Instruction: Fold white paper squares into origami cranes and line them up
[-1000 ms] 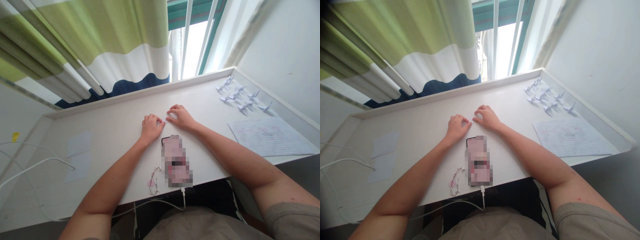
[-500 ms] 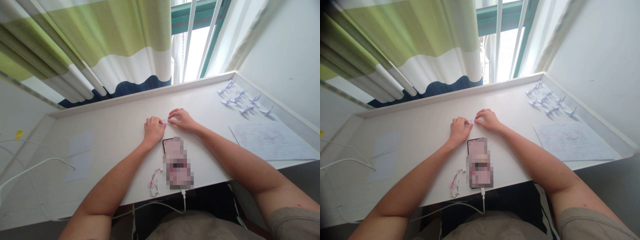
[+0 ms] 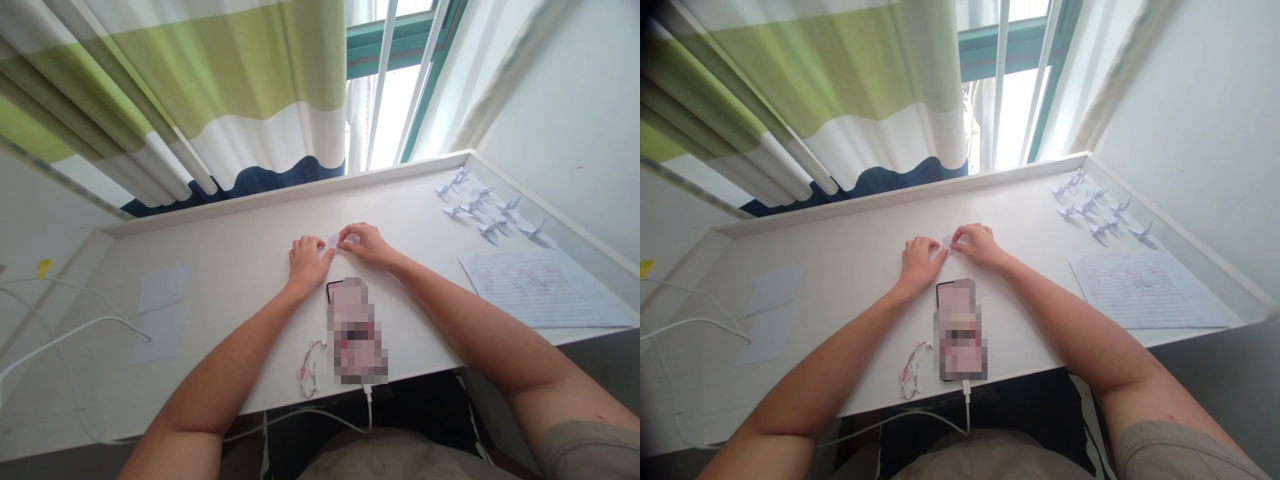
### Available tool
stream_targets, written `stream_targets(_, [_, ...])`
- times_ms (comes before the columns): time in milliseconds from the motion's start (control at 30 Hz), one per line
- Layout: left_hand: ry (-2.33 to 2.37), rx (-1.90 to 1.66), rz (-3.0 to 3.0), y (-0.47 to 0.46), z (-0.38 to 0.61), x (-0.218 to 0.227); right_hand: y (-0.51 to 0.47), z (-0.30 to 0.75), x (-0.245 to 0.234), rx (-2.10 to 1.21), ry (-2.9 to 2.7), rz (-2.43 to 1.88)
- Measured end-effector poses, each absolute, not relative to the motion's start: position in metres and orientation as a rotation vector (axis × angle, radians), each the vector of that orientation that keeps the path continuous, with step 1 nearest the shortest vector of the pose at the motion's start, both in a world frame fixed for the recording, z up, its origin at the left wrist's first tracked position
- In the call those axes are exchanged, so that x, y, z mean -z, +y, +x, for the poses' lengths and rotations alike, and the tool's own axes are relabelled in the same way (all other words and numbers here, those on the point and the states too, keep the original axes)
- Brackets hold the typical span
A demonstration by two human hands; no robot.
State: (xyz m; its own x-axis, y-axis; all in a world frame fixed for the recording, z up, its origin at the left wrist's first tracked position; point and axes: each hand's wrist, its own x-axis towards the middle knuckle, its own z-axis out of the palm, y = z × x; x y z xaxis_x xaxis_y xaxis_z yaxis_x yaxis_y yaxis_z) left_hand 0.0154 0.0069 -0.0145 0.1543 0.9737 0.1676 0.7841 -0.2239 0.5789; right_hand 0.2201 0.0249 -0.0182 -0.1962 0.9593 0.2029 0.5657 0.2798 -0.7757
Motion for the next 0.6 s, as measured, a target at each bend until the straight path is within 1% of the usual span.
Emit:
stream_targets(100, [1.611,-0.786,2.025,0.011,0.015,0.014,0.025,0.223,0.014,-0.926,-1.733,-1.221])
stream_targets(167, [1.463,-0.817,1.949,0.012,0.015,0.012,0.023,0.223,0.011,-0.993,-1.638,-1.148])
stream_targets(300, [1.171,-0.864,1.716,0.011,0.014,0.007,0.019,0.217,0.008,-1.047,-1.470,-1.103])
stream_targets(600, [1.052,-0.895,1.539,0.016,0.012,0.005,0.013,0.208,0.007,-1.139,-1.341,-1.020])
